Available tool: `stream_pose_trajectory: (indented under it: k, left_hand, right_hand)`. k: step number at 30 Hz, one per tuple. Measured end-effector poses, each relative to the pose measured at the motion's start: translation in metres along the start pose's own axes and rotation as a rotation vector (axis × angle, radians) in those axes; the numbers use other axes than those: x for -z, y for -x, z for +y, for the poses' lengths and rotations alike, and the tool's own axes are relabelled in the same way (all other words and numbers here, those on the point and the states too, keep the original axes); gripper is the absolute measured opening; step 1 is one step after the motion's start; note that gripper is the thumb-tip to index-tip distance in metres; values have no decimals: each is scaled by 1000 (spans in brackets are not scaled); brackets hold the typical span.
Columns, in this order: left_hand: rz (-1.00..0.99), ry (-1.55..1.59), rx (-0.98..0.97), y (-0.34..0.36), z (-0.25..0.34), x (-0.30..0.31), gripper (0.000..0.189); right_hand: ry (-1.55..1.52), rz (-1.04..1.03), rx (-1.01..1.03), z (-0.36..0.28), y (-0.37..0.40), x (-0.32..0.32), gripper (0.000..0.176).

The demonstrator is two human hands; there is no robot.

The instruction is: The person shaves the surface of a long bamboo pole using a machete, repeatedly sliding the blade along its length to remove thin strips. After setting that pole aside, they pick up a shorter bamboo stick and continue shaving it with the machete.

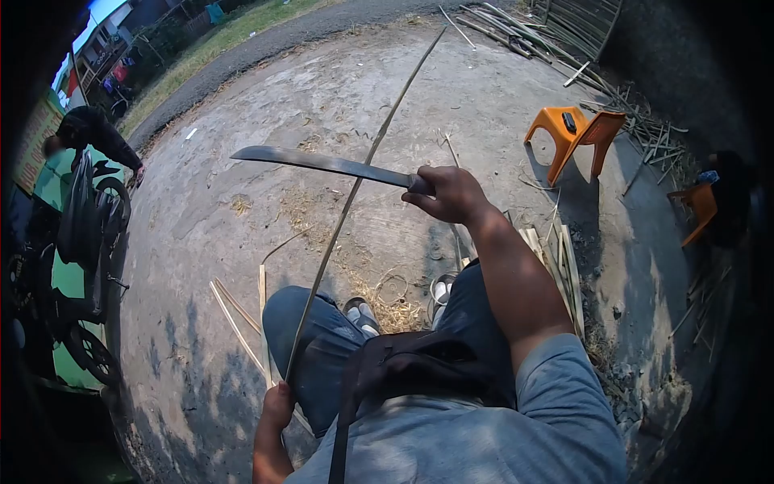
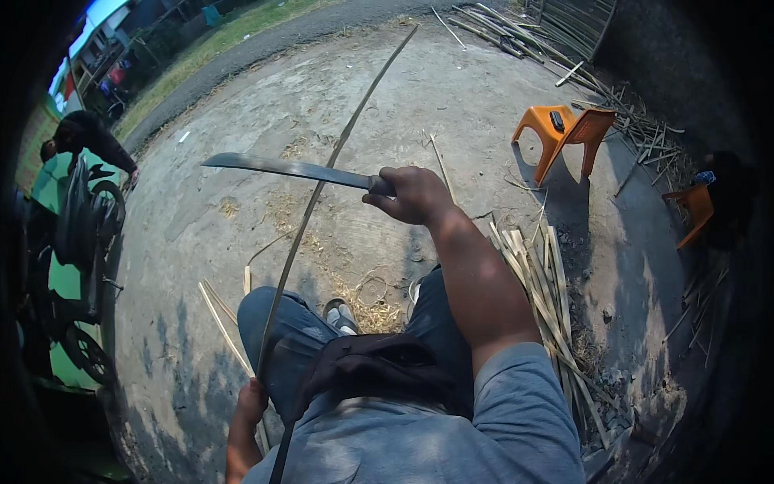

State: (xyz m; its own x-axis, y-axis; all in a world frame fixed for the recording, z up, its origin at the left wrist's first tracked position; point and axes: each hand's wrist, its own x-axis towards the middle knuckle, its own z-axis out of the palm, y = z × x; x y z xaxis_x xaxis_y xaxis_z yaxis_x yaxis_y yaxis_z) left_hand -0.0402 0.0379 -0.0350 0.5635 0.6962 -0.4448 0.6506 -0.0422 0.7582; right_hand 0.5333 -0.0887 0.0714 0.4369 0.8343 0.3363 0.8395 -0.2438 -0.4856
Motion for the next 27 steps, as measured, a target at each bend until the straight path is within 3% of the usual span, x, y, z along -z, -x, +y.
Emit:
stream_pose_trajectory:
  k: [3,8,15,19,24,27]
  left_hand:
    - [-39,-56,-10,0,-2,4,86]
    - [-28,-30,8,-1,2,2,87]
    - [-23,2,70,2,5,4,86]
    - [16,19,14,3,-11,1,85]
    - [-14,-63,-20,2,0,4,82]
    - [-31,-63,-21,3,6,6,81]
  right_hand:
    - [-23,81,-137,6,-1,2,44]
    - [-22,47,-81,-5,6,7,45]
    - [121,-87,269,-30,9,-10,45]
    - [77,-29,316,-22,4,-5,41]
    - [25,100,-157,9,-5,3,47]
    - [54,127,-151,7,0,3,47]
